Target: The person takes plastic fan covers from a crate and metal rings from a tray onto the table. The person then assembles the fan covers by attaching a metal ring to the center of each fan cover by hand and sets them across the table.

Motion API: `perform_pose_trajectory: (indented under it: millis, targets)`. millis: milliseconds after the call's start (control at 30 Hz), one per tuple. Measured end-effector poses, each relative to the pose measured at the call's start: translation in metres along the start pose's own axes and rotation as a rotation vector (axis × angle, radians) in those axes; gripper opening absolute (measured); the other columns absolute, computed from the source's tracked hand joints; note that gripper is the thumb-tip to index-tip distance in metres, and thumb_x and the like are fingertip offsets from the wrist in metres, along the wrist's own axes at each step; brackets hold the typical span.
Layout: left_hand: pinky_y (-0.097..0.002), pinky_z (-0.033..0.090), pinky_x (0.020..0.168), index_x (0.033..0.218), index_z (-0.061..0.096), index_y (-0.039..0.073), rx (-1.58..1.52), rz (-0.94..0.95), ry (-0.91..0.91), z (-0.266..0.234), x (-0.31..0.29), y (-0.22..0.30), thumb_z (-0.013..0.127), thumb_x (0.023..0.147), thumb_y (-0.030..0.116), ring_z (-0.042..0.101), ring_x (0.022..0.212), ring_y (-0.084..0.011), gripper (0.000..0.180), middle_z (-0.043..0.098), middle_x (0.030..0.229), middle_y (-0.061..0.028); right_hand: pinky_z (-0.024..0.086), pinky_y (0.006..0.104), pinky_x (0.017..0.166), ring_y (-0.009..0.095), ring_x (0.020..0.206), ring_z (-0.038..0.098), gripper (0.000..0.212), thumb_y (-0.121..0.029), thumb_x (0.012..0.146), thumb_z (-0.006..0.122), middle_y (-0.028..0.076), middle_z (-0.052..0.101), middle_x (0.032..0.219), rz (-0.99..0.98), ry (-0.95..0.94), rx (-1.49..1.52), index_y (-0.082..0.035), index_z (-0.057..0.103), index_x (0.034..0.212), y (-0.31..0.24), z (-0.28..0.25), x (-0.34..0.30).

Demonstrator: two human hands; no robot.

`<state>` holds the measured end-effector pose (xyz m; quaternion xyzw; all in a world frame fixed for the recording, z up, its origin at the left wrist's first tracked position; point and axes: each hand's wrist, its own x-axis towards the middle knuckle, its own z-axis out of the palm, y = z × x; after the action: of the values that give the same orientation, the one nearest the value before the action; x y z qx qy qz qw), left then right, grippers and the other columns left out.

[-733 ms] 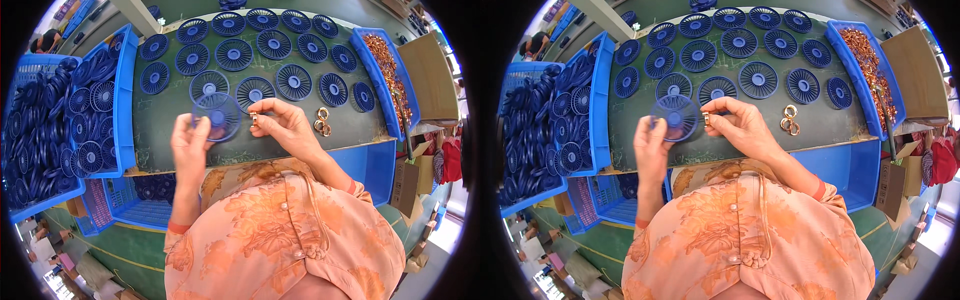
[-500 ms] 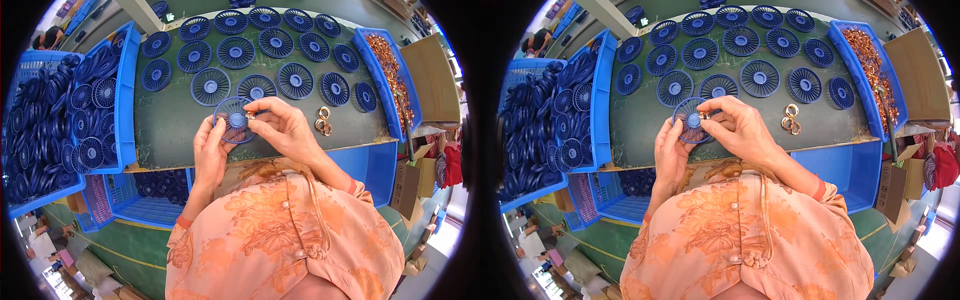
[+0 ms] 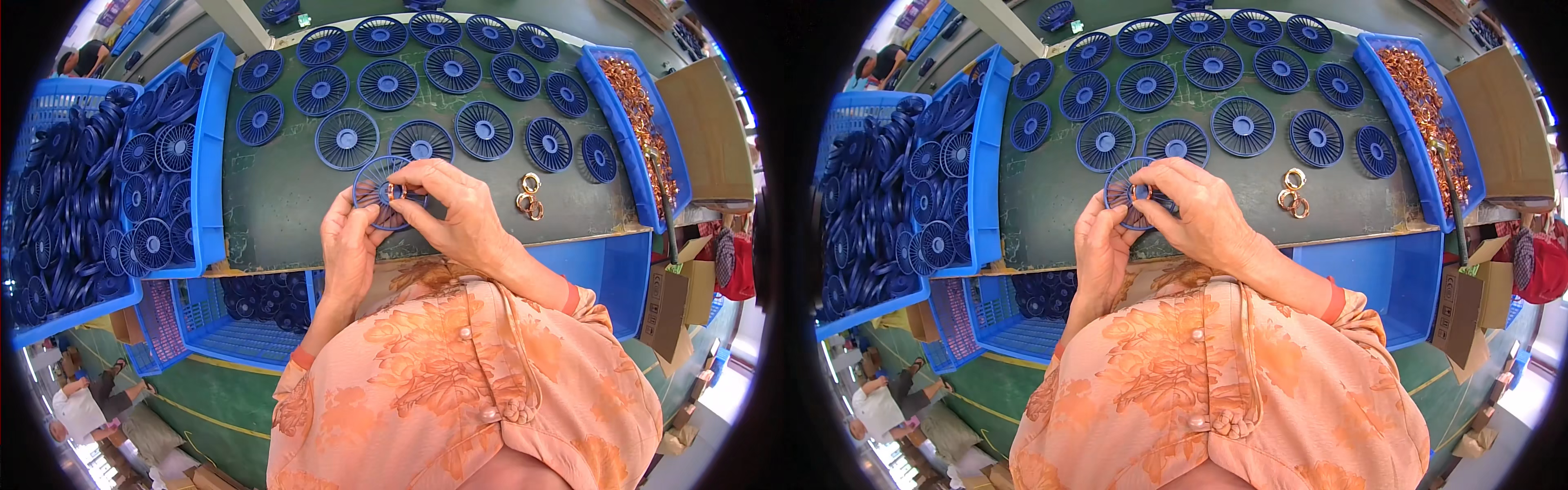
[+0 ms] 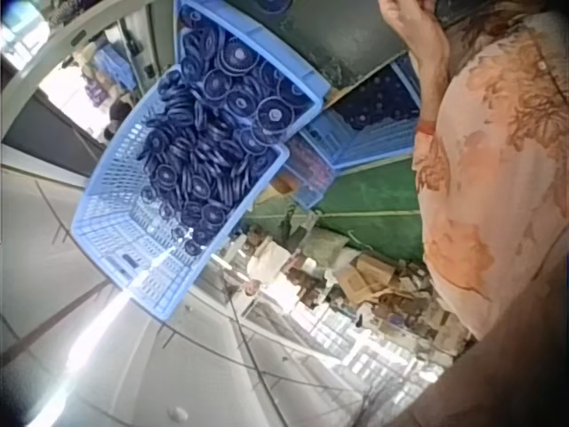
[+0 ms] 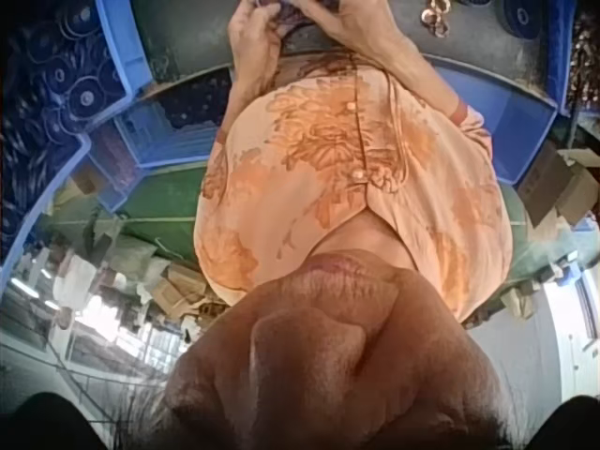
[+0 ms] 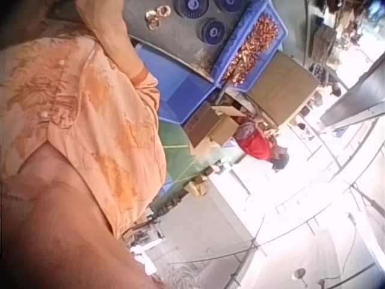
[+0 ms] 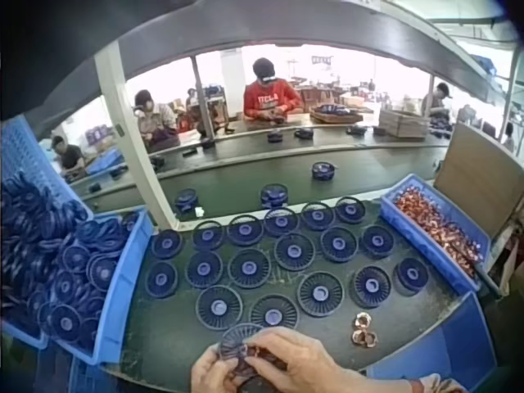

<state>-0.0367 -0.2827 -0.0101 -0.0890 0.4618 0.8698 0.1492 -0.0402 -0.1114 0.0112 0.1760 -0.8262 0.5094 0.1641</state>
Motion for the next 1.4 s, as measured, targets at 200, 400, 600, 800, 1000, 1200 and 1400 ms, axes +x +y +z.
perform_pose_trajectory:
  millis: [200, 400, 600, 800, 1000, 1200, 1400]
  targets:
    - [-0.0279, 0.059, 0.082, 0.123, 0.057, -0.004, 0.184, 0.049, 0.043, 0.006, -0.004, -0.002, 0.054, 0.097, 0.004, 0.069, 0.094, -0.013, 0.027, 0.068, 0.11, -0.0094, 0.058, 0.0337, 0.073, 0.027, 0.085, 0.071, 0.023, -0.004, 0.082, 0.077, 0.013, 0.07, 0.101, -0.071, -0.106, -0.151, -0.003, 0.071, 0.105, 0.0, 0.0, 0.003]
    - [-0.0222, 0.055, 0.068, 0.123, 0.061, -0.004, 0.129, 0.079, -0.06, -0.001, -0.005, -0.002, 0.057, 0.098, 0.009, 0.065, 0.084, -0.007, 0.028, 0.069, 0.103, -0.0046, 0.055, 0.0326, 0.076, 0.026, 0.086, 0.07, 0.022, -0.004, 0.08, 0.079, 0.013, 0.069, 0.096, 0.017, -0.12, -0.159, -0.001, 0.074, 0.101, -0.008, 0.0, 0.003]
    - [-0.0286, 0.06, 0.079, 0.122, 0.061, -0.006, 0.22, -0.09, -0.186, -0.017, -0.008, 0.009, 0.056, 0.098, 0.009, 0.069, 0.092, -0.0142, 0.029, 0.069, 0.109, -0.01, 0.055, 0.0331, 0.076, 0.025, 0.087, 0.068, 0.023, -0.002, 0.078, 0.08, 0.011, 0.069, 0.096, -0.152, -0.235, -0.1, -0.001, 0.076, 0.101, -0.001, -0.008, -0.006]
    - [-0.0264, 0.057, 0.079, 0.118, 0.063, -0.005, 0.205, 0.042, -0.165, -0.008, -0.014, 0.017, 0.073, 0.092, 0.004, 0.068, 0.092, -0.0111, 0.029, 0.071, 0.107, -0.0085, 0.054, 0.0339, 0.084, 0.024, 0.099, 0.065, 0.039, -0.004, 0.074, 0.084, 0.01, 0.066, 0.107, -0.067, -0.26, -0.024, -0.005, 0.074, 0.112, -0.012, -0.013, -0.001]
    - [-0.0353, 0.055, 0.078, 0.111, 0.071, 0.005, 1.268, 0.827, 0.326, -0.041, 0.024, 0.048, 0.073, 0.091, 0.011, 0.073, 0.088, -0.0255, 0.022, 0.074, 0.101, -0.015, 0.052, 0.032, 0.085, 0.021, 0.101, 0.065, 0.038, 0.0, 0.078, 0.08, 0.011, 0.064, 0.114, 0.062, 0.13, -0.206, -0.008, 0.073, 0.114, 0.006, -0.049, -0.023]
    - [-0.0434, 0.047, 0.104, 0.121, 0.068, 0.006, 1.689, 0.862, 0.225, -0.076, 0.042, 0.051, 0.072, 0.09, 0.01, 0.06, 0.123, -0.0362, 0.032, 0.07, 0.123, -0.0143, 0.051, 0.0281, 0.072, 0.014, 0.08, 0.062, 0.014, -0.005, 0.084, 0.076, 0.006, 0.066, 0.097, 0.38, 0.359, -0.432, -0.004, 0.073, 0.098, 0.022, -0.1, -0.062]
    - [-0.0428, 0.048, 0.103, 0.116, 0.071, 0.003, 1.544, 0.914, 0.319, -0.065, 0.032, 0.065, 0.072, 0.09, 0.008, 0.062, 0.121, -0.0353, 0.026, 0.07, 0.121, -0.0162, 0.052, 0.0338, 0.071, 0.023, 0.077, 0.063, 0.015, -0.014, 0.083, 0.079, 0.011, 0.066, 0.092, 0.419, 0.273, -0.631, -0.003, 0.072, 0.091, 0.028, -0.101, -0.065]
